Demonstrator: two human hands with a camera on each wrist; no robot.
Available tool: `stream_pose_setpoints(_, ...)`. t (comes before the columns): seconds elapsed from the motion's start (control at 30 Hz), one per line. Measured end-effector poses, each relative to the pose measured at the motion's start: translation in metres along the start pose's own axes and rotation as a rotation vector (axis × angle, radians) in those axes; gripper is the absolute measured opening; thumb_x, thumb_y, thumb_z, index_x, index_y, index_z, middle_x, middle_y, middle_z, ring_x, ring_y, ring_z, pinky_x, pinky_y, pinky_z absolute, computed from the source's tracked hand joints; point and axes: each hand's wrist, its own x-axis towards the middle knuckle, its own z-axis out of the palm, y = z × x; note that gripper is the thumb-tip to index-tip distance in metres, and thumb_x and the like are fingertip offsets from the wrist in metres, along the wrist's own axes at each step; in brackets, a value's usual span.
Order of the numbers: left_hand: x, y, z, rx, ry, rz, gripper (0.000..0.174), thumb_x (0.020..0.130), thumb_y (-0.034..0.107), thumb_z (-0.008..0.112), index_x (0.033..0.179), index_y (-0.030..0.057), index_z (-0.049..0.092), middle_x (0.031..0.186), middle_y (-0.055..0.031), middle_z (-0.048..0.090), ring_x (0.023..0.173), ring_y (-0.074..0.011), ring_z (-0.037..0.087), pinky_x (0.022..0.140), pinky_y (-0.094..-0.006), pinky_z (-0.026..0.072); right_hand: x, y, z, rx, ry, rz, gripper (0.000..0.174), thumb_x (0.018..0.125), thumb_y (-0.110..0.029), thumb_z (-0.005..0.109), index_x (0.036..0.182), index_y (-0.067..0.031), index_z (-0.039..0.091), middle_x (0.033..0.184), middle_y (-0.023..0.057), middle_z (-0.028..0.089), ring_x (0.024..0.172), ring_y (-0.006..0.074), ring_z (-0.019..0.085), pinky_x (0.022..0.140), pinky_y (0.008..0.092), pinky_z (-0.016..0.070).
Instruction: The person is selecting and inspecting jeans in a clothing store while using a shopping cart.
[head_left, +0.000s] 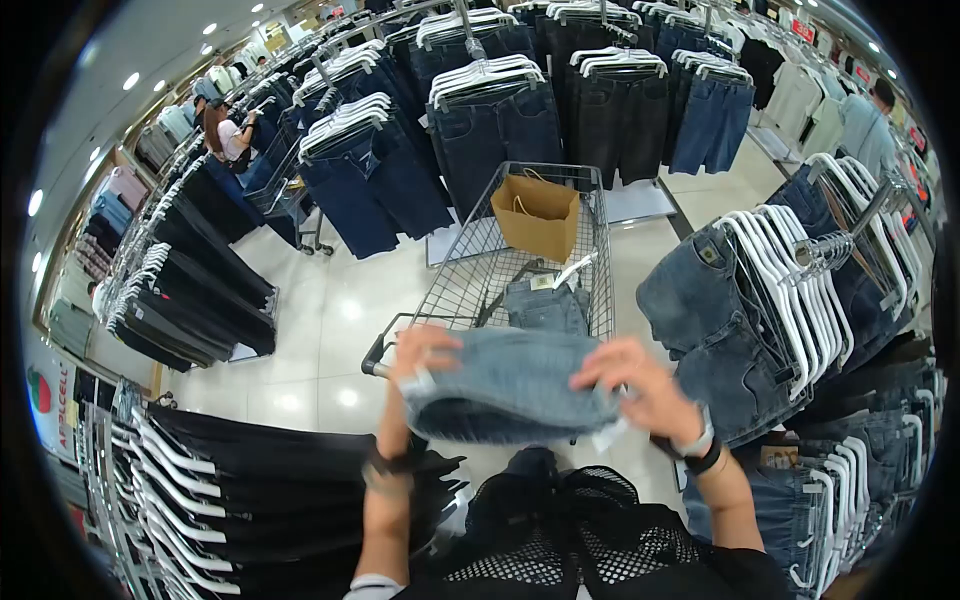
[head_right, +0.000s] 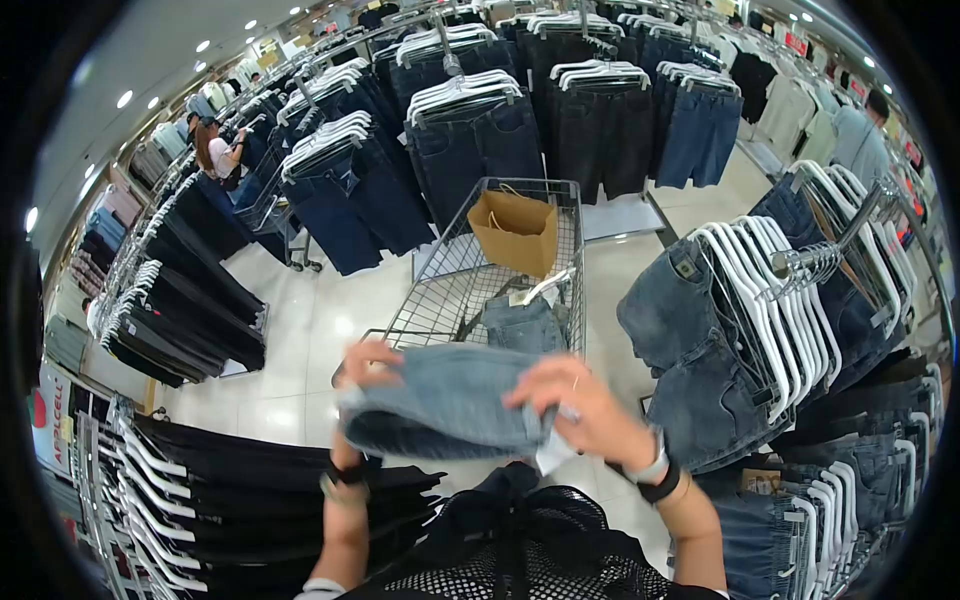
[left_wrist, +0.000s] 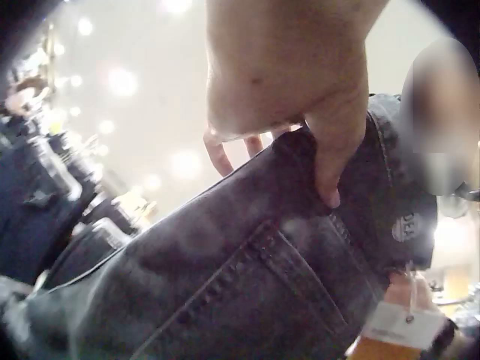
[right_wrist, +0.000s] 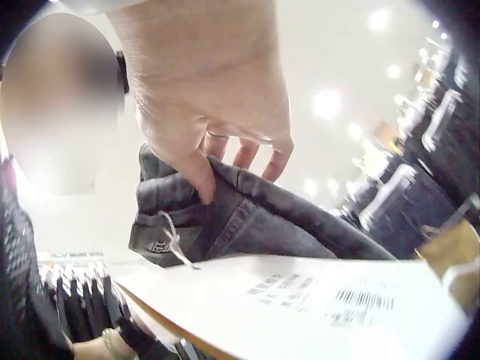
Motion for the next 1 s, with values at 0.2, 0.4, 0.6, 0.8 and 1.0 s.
stream_pose_setpoints(0.2, -0.146, 0.016, 0.061, 0.170, -0.326, -0.580, 0.037, 0.065, 0.001, 0.071, 0.099, 0.0158, 0.069, 0.136, -0.0138, 0.038, 0.127, -0.0394, 0.036, 0.108, -0.0484, 0.0257, -0.114, 0.043, 0.071, 0.089, -0.224, 0.436, 0.022, 0.073, 0.005, 0.052, 0.088, -0.0074, 0.061, 0.103, -0.0011, 0.067, 0.105, 0.0223, 0.055, 0.093, 0.0369, 0.0415)
stream_pose_setpoints(0.4, -0.145, -0.003, 0.062, -0.520, 0.169, -0.954, 0.057, 0.081, -0.002, 0.066, 0.126, 0.0042, 0.032, 0.123, -0.0150, 0.040, 0.120, -0.0253, 0.045, 0.090, -0.0352, 0.0500, -0.074, 0.055, 0.063, 0.281, 0.081, 0.881, 0.020, 0.081, -0.009, 0.059, 0.100, -0.0020, 0.057, 0.098, 0.0124, 0.065, 0.098, 0.0281, 0.060, 0.087, 0.0358, 0.0474)
stream_pose_setpoints(0.6, -0.143, -0.026, 0.083, -0.692, 0.280, -1.233, 0.050, 0.078, 0.006, 0.074, 0.108, 0.0036, 0.034, 0.107, -0.0136, 0.051, 0.101, -0.0203, 0.054, 0.087, -0.0315, 0.0476, -0.064, 0.094, 0.074, -0.305, -0.103, 0.936, 0.058, 0.077, -0.037, 0.073, 0.108, 0.0079, 0.053, 0.094, 0.0225, 0.063, 0.085, 0.0352, 0.062, 0.078, 0.0402, 0.0488)
stream_pose_setpoints(0.8, -0.145, -0.030, 0.077, -0.647, 0.136, -1.323, 0.039, 0.077, 0.011, 0.076, 0.108, -0.0067, 0.060, 0.100, -0.0079, 0.064, 0.093, -0.0122, 0.057, 0.083, -0.0267, 0.0451, -0.075, 0.103, 0.089, 0.155, 0.151, 0.868, 0.060, 0.077, -0.032, 0.075, 0.110, 0.0128, 0.051, 0.093, 0.0256, 0.063, 0.088, 0.0282, 0.063, 0.080, 0.0354, 0.0485)
stream_pose_setpoints(1.0, -0.133, 0.009, 0.026, -0.655, 0.103, -1.283, 0.040, 0.073, 0.007, 0.078, 0.105, -0.0071, 0.061, 0.106, -0.0078, 0.061, 0.092, -0.0119, 0.056, 0.083, -0.0255, 0.0449, -0.041, 0.027, 0.064, 0.601, 0.037, 0.946, 0.046, 0.084, -0.019, 0.070, 0.118, 0.0077, 0.052, 0.112, 0.0170, 0.061, 0.105, 0.0203, 0.058, 0.091, 0.0309, 0.0445)
